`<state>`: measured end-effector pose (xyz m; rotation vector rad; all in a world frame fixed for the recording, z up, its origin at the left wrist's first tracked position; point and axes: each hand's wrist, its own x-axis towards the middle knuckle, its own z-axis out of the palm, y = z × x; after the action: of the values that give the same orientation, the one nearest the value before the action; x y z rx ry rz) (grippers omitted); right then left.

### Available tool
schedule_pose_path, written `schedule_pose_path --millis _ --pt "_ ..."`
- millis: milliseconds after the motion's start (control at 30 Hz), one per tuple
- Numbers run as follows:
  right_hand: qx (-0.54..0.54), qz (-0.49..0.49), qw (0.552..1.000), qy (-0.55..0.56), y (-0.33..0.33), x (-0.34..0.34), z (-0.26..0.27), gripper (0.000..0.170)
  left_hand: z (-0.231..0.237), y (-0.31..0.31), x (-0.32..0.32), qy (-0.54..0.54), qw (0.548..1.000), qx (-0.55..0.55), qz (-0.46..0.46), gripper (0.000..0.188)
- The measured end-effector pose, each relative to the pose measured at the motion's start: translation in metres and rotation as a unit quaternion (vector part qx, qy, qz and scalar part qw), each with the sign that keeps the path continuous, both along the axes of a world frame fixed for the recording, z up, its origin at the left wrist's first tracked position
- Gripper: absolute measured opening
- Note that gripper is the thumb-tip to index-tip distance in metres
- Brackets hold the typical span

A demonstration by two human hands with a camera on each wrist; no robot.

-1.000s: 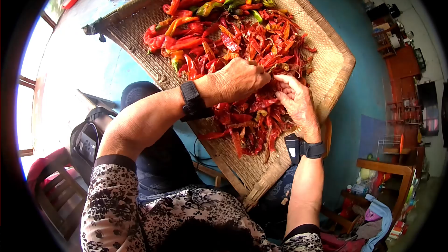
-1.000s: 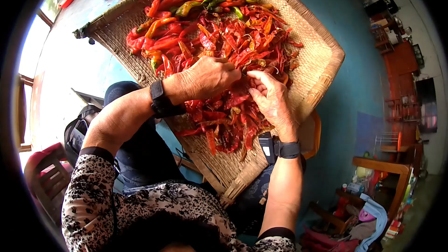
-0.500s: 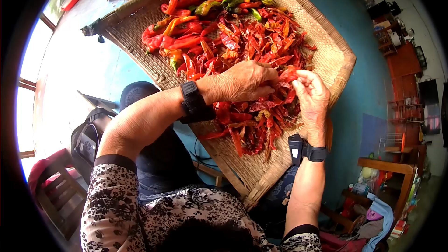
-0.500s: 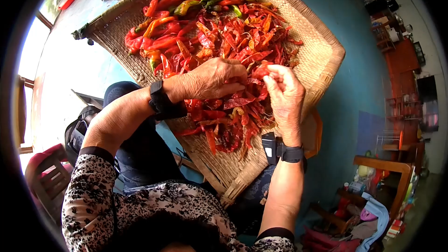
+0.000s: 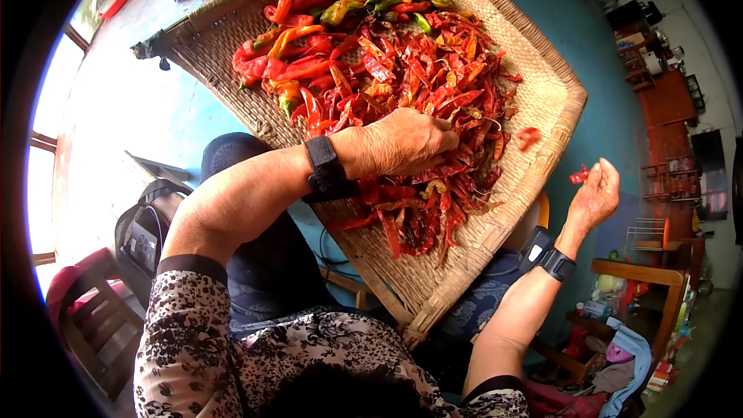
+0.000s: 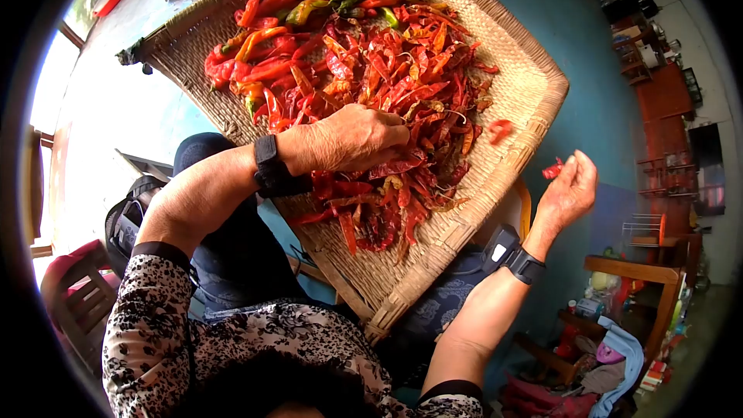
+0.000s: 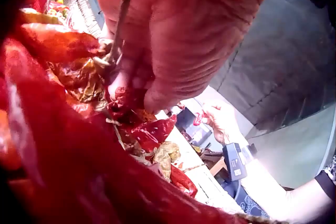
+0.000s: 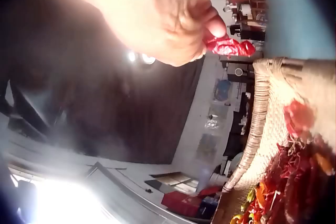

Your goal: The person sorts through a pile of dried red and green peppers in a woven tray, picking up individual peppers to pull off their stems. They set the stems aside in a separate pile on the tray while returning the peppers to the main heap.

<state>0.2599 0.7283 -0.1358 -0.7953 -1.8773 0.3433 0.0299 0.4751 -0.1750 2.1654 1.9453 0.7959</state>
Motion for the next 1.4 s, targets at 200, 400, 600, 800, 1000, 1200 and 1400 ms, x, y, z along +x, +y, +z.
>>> schedule_pose_path --millis 200,400,600,800,1000,1200,1400 --pt "0.082 -0.085 0.964 -0.238 -0.016 -0.005 -0.007 0.020 -0.005 0.004 -0.003 0.006 1.000 0.017 -0.016 0.021" --pt "-0.075 0.154 0.952 -0.254 -0.035 -0.056 -0.034 0.027 -0.013 0.006 -0.004 0.030 0.999 0.015 -0.009 0.021" --pt "-0.244 0.216 0.905 -0.273 -0.003 -0.093 -0.066 0.056 -0.009 0.002 -0.001 0.072 0.997 0.011 0.004 0.013" --pt "-0.356 0.213 0.878 -0.238 0.005 -0.136 -0.069 0.078 -0.004 -0.006 -0.006 0.069 0.998 0.013 0.000 0.014" --pt "-0.357 0.194 0.880 -0.246 -0.019 -0.195 -0.045 0.105 -0.001 -0.013 -0.006 0.064 0.997 0.030 -0.002 0.013" --pt "-0.171 0.254 0.899 -0.314 -0.013 -0.242 -0.084 0.071 -0.001 -0.017 -0.003 0.087 0.996 0.025 0.009 0.013" --pt "-0.224 0.409 0.868 -0.170 -0.071 -0.211 -0.024 0.030 0.004 -0.021 -0.009 0.083 0.996 0.023 0.013 0.021"
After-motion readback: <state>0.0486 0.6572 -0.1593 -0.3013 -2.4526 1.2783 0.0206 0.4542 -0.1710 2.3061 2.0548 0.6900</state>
